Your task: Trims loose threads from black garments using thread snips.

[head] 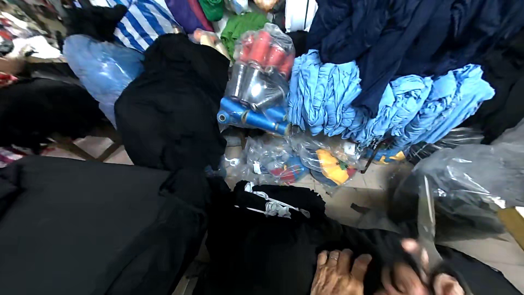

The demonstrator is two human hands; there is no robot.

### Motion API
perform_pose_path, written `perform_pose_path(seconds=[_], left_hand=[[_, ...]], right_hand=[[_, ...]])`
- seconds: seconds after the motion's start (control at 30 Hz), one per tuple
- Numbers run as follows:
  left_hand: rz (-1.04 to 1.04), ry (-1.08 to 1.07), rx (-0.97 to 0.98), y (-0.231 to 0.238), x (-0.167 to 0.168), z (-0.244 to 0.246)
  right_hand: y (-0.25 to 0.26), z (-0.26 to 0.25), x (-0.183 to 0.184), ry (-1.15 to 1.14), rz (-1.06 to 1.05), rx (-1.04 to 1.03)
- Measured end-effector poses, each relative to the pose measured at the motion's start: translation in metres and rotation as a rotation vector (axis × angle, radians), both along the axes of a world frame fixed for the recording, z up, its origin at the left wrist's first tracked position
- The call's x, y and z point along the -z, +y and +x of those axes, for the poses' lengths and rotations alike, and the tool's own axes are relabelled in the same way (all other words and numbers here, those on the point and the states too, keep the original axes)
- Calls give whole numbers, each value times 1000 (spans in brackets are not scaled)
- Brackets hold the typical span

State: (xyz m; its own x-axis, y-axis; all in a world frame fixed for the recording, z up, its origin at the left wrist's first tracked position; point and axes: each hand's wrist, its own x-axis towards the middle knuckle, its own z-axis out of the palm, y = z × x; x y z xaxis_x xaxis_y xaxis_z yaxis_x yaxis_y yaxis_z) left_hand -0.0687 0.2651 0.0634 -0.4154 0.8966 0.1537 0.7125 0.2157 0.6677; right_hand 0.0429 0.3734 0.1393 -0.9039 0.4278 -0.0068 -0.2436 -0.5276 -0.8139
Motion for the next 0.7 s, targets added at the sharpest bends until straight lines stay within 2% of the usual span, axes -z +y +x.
perform_pose_path(seconds=[0.07,0.1,0.17,0.27,0.33,0.4,0.47,0.5,0.53,0.6,0.7], left_hand=[[334,-301,-180,1,2,2],[441,-458,-233,1,3,1],[608,-635,-299,2,9,-2],[819,-789,-361,5,22,-6],[835,-917,-443,8,20,-11],[583,-1021,-519,14,-1,-25],[175,-1113,-446,35,-25,-66],[17,-1049,-383,50,-28,-94],[-112,-900,-326,66,-24,-123],[-337,-497,-272,93,5,-177],[-566,-224,-262,116,77,-229]], right_hand=[[15,-55,0,92,2,26],[22,-80,4,105,-9,71],[31,-121,18,35,-43,164],[33,-157,66,-285,-54,291],[30,-163,95,-573,-125,374],[26,-165,104,-723,-211,441],[27,-161,103,-691,-255,505],[27,-162,103,-675,-274,534],[28,-162,102,-669,-296,543],[29,-160,99,-695,-340,553],[32,-154,99,-654,-387,545]])
